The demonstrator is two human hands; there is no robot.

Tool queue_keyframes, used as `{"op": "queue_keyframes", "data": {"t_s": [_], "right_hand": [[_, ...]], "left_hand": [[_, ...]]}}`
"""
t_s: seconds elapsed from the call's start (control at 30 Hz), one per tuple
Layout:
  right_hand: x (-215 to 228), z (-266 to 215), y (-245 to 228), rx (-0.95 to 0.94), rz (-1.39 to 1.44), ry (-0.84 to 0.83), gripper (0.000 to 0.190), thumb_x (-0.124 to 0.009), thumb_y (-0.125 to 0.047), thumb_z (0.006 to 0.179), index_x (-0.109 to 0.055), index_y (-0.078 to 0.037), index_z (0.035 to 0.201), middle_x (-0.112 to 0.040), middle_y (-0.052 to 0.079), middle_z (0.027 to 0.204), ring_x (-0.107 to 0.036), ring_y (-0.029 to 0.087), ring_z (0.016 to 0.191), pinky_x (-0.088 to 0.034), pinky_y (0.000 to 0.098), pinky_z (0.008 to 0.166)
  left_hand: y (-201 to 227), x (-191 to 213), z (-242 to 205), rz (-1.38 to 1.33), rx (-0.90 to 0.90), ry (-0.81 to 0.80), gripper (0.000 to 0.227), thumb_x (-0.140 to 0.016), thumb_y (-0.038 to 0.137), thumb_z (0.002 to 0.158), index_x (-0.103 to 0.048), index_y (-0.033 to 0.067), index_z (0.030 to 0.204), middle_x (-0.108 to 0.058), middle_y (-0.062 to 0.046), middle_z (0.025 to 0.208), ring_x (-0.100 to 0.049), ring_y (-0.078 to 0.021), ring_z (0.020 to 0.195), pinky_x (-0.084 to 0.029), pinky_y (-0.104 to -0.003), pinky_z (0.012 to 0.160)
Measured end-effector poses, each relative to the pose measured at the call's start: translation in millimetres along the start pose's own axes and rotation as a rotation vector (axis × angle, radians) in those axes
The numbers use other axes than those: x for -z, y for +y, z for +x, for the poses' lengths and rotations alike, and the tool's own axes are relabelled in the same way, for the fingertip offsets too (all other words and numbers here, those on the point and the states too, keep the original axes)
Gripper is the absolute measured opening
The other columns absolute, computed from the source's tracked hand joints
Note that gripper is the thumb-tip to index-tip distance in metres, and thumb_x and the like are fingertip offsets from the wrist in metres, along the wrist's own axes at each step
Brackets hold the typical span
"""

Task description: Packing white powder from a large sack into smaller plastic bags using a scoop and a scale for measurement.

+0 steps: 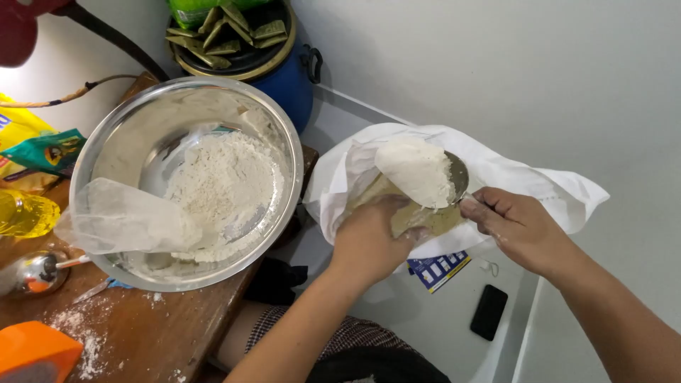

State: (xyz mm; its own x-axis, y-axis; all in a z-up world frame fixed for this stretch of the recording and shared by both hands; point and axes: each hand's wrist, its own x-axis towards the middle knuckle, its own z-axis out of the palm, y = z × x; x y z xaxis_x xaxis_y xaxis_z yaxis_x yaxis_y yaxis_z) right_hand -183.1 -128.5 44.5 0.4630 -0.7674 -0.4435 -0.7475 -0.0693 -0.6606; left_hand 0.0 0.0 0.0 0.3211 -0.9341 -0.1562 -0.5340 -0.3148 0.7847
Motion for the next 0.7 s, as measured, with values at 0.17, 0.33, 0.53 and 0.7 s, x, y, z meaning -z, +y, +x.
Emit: {"op": "queue_keyframes", "data": {"t_s": [0.17, 0.33, 0.53, 0.7], "right_hand": [[-4, -3, -7, -0.036, -0.007, 0.006, 0.04, -0.057, -0.043, 0.102, -0.073, -0.008, 0.089, -0.049, 0.003, 0.067, -0.04, 0.016, 0.065, -0.032, 0.0306, 0.063], [-3, -2, -10, -0.07, -0.019, 0.03, 0.037, -0.058, -0.041, 0.099, -0.079, -0.01, 0.102, -0.061, 0.005, 0.077, -0.052, 0.018, 0.074, -0.04, 0.0321, 0.071], [0, 1, -8, -0.069, -0.011, 0.066, 0.036, -0.059, -0.039, 0.1, -0.078, -0.008, 0.099, -0.055, 0.007, 0.074, -0.046, 0.018, 0.069, -0.035, 0.0318, 0.064], [4, 4, -5, -0.063, -0.043, 0.094, 0.04, -0.057, -0.041, 0.099, -0.078, -0.007, 0.099, -0.055, 0.009, 0.073, -0.044, 0.02, 0.067, -0.034, 0.0319, 0.061]], "left_hand": [[7, -1, 2, -0.095, 0.109, -0.058, 0.035, -0.058, 0.031, 0.088, -0.076, 0.0176, 0.115, -0.071, 0.006, 0.134, -0.064, -0.0216, 0.122, -0.053, -0.04, 0.089], [-11, -15, 6, 0.124, 0.018, -0.045, 0.03, -0.053, 0.019, 0.089, -0.079, 0.01, 0.076, -0.072, 0.006, 0.131, -0.063, -0.0285, 0.115, -0.054, -0.047, 0.083], [-35, -37, 9, 0.261, -0.056, 0.1, 0.029, -0.057, 0.018, 0.086, -0.085, 0.0191, 0.091, -0.074, 0.006, 0.125, -0.061, -0.0279, 0.117, -0.049, -0.046, 0.094], [-53, -52, 18, 0.436, 0.039, 0.118, 0.023, -0.062, 0.001, 0.068, -0.066, 0.0155, 0.085, -0.065, -0.006, 0.086, -0.064, -0.0255, 0.086, -0.054, -0.034, 0.061]]}}
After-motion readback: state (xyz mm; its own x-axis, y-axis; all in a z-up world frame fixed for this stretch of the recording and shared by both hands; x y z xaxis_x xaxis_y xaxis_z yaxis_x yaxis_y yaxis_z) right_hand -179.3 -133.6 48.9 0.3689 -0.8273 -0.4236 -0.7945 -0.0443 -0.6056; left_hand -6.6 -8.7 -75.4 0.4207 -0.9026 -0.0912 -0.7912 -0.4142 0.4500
